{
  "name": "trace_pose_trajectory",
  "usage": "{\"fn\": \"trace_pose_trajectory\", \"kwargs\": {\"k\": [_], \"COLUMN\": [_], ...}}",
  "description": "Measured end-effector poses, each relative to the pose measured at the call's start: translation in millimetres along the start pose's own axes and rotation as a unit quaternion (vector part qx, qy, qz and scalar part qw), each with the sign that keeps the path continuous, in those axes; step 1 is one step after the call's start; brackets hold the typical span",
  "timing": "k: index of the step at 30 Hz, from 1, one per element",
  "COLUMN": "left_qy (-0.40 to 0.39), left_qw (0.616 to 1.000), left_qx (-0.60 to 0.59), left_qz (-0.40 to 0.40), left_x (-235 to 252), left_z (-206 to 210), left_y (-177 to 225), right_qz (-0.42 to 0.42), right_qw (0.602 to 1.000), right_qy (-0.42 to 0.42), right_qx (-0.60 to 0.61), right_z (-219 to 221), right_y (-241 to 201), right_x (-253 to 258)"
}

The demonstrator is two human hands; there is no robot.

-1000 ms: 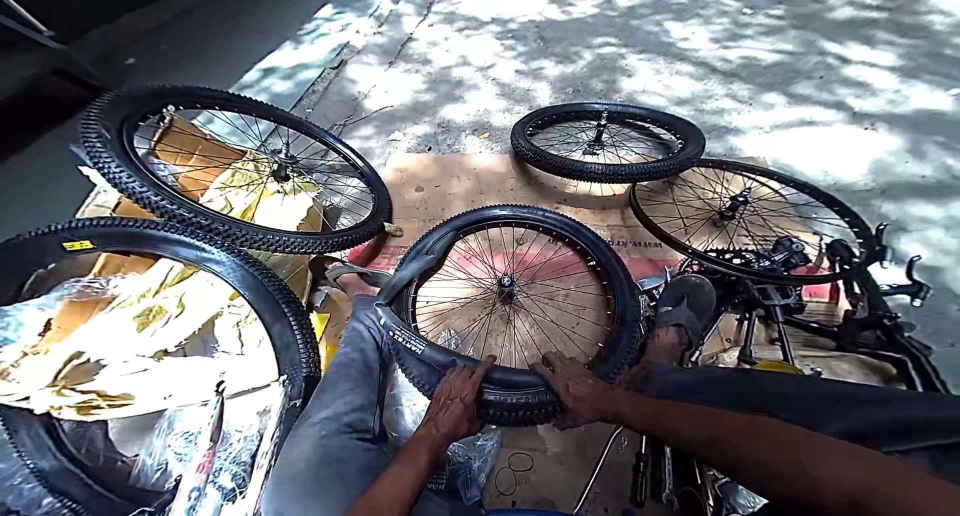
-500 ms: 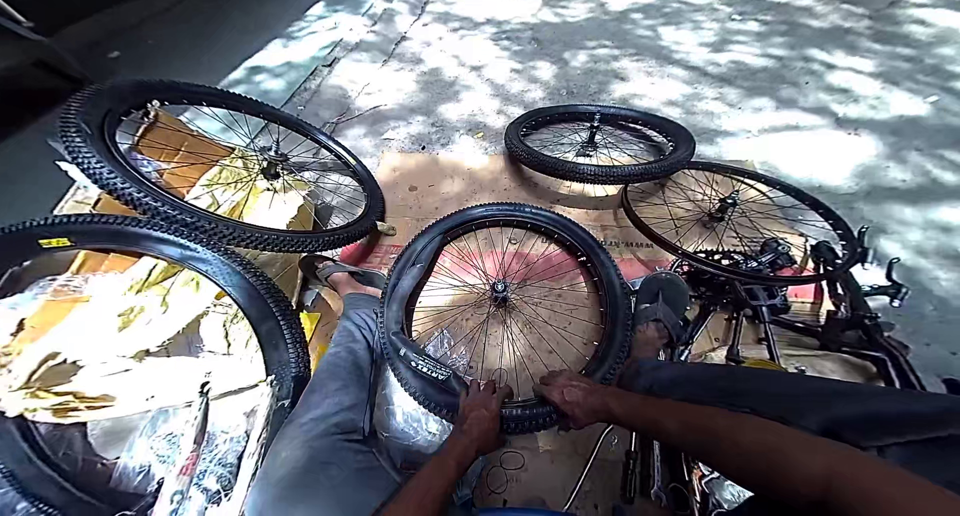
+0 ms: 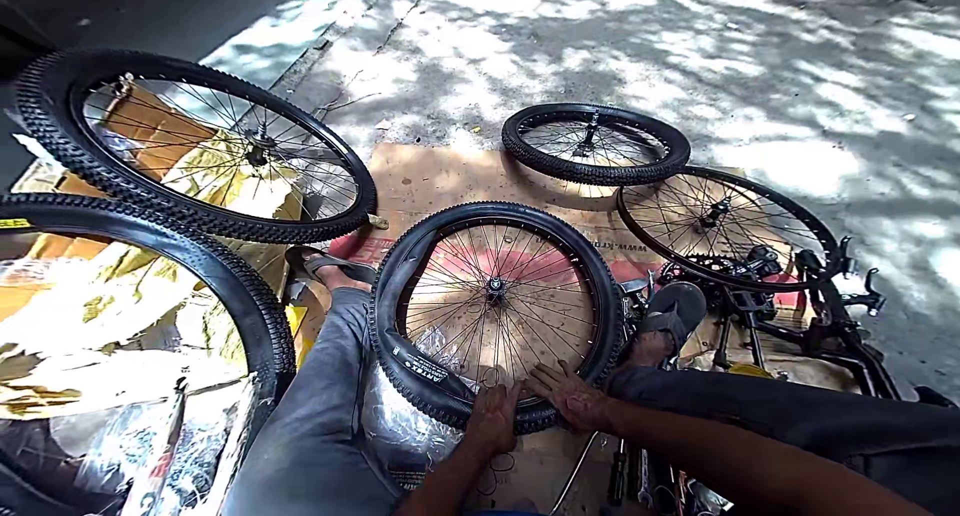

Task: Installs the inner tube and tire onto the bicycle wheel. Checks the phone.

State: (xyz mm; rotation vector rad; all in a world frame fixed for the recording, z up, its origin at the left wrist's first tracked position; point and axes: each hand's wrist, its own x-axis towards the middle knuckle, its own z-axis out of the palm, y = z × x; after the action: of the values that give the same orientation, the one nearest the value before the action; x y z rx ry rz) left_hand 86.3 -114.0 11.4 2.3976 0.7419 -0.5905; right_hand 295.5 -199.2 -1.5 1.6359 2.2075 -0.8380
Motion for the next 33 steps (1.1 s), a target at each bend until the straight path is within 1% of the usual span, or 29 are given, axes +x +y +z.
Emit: {"fn": "trace_pose_trajectory", "kwargs": {"k": [3,5,6,8,9,10,11,13,14,16,18,21,24,27,30,31,33], "left_qy": [0.050,0.080,0.079,0.062,0.049,0.043,0.048,0.065,0.072,0.076,0.063,0.086,0.114,0.101,0.099,0.089,0.038], "left_qw": [0.997,0.995,0.996,0.998,0.997,0.996,0.996,0.995,0.995,0.995,0.996,0.994,0.992,0.993,0.992,0.992,0.992], "left_qx": [-0.042,-0.030,-0.009,0.031,0.044,0.054,0.062,0.069,0.063,0.061,0.063,0.061,0.060,0.064,0.079,0.087,0.108], "left_qz": [0.030,0.045,0.038,-0.009,-0.036,-0.051,-0.052,-0.039,-0.035,-0.021,-0.006,0.001,-0.010,-0.014,-0.016,-0.025,-0.059], "left_x": [-8,-29,-43,-69,-78,-83,-83,-71,-61,-43,-38,-44,-48,-44,-44,-44,-40], "left_z": [-5,-15,-23,-38,-41,-40,-36,-24,-18,-11,-5,-12,-29,-38,-46,-48,-51], "left_y": [9,4,-4,-30,-45,-59,-69,-71,-69,-64,-58,-51,-40,-37,-30,-27,-20], "right_qz": [-0.024,-0.027,-0.022,0.017,0.040,0.048,0.043,0.013,0.006,0.027,0.055,0.018,-0.020,-0.043,-0.057,-0.063,-0.069], "right_qw": [0.999,0.997,0.995,0.991,0.990,0.994,0.998,0.997,0.995,0.995,0.997,0.997,0.997,0.998,0.996,0.995,0.995], "right_qy": [-0.029,-0.049,-0.064,-0.114,-0.122,-0.098,-0.052,0.056,0.077,0.063,0.041,0.077,0.078,0.044,0.043,0.042,0.028], "right_qx": [-0.033,-0.059,-0.067,-0.067,-0.053,-0.029,-0.003,0.046,0.070,0.072,0.017,-0.025,-0.006,0.032,0.060,0.062,0.062], "right_z": [-9,-24,-34,-58,-69,-75,-78,-70,-64,-51,-35,-20,-25,-35,-44,-45,-47], "right_y": [26,47,57,66,62,55,44,16,-5,-43,-62,-47,-28,-25,-26,-27,-29], "right_x": [-14,-28,-34,-37,-36,-33,-28,-11,-2,11,14,10,11,8,4,3,1]}}
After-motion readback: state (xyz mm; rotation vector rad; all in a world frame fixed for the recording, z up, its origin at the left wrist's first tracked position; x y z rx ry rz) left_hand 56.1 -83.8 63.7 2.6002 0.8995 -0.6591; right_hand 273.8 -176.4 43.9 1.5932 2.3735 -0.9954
